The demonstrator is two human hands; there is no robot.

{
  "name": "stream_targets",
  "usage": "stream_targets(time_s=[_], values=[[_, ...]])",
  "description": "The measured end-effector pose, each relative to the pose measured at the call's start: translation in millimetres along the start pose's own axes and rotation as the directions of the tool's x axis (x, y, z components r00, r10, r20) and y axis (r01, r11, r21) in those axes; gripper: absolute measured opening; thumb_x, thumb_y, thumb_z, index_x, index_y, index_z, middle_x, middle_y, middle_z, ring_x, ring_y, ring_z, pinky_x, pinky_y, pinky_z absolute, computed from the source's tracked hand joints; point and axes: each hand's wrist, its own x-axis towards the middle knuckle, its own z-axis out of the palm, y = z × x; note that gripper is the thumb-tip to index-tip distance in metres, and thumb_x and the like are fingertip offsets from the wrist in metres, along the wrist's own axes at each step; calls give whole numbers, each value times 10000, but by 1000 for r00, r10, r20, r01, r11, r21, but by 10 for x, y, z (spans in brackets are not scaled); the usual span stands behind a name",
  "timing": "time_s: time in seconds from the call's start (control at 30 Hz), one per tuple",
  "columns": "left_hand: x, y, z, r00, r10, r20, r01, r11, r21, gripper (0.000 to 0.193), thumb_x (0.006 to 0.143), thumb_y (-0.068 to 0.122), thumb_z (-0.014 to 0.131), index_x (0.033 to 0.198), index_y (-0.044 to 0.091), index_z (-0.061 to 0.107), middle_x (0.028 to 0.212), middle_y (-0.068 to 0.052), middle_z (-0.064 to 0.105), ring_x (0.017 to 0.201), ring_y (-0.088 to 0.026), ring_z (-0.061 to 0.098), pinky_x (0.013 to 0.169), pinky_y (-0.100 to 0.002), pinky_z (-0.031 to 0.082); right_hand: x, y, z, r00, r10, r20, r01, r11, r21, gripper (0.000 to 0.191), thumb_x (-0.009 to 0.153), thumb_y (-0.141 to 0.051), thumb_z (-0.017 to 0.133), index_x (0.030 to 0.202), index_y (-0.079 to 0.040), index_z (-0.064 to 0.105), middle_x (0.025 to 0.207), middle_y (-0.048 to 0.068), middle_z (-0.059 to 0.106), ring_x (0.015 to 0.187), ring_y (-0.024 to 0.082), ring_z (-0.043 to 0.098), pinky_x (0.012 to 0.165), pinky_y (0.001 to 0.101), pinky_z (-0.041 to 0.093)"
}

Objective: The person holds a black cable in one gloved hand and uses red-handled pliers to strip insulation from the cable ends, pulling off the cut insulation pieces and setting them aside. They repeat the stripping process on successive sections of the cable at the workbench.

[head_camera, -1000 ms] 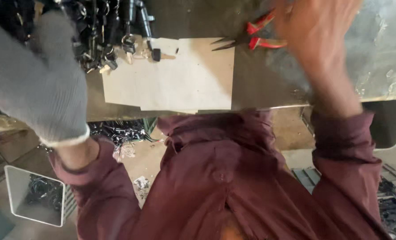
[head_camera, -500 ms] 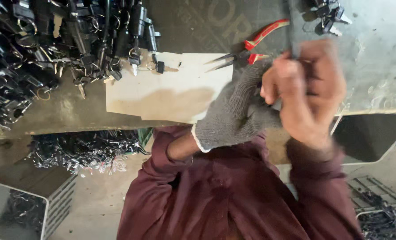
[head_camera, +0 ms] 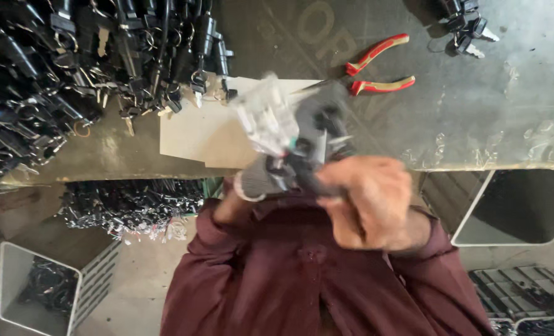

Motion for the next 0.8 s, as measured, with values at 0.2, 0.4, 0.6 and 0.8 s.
stream_targets(time_s=[0.2, 0.4, 0.6, 0.8], values=[[84, 279, -81, 980, 186, 68, -192, 977, 90, 294, 1058, 301, 668, 1165, 47, 565, 985, -81, 616, 844, -224, 591, 761, -339, 517, 232, 137, 106, 973, 217, 73, -159, 869, -468, 167, 950, -129, 748, 1036, -51, 628, 781, 76, 610, 663, 313, 628, 592, 436, 457], [-31, 97, 105, 991, 128, 51, -128, 992, -2, 183, 1059, 130, 637, 1184, -3, 619, 917, -42, 606, 783, -152, 585, 711, -302, 487, 331, 12, -169, 990, 124, -65, -139, 889, -435, 418, 954, -359, 667, 1158, 3, 627, 1081, 198, 649, 1002, 368, 636, 864, 448, 505], [-73, 2, 606, 866, 161, 473, -362, 855, 372, 119, 1050, 203, 627, 1164, 170, 626, 953, -24, 685, 848, -222, 700, 755, -326, 568, 134, -141, -367, 858, 401, -321, -49, 687, 725, 428, 1080, -431, 578, 1242, -44, 662, 1170, 116, 674, 1066, 223, 646, 930, 350, 510], [75, 236, 621, 808, 150, 570, -493, 701, 515, 296, 886, 216, 716, 1089, 5, 667, 979, -162, 690, 832, -374, 663, 706, -470, 515, -143, 203, -471, 787, 378, -488, 241, 540, 806, 382, 1080, -343, 578, 1299, -33, 628, 1120, 85, 677, 1007, 188, 640, 896, 323, 513]])
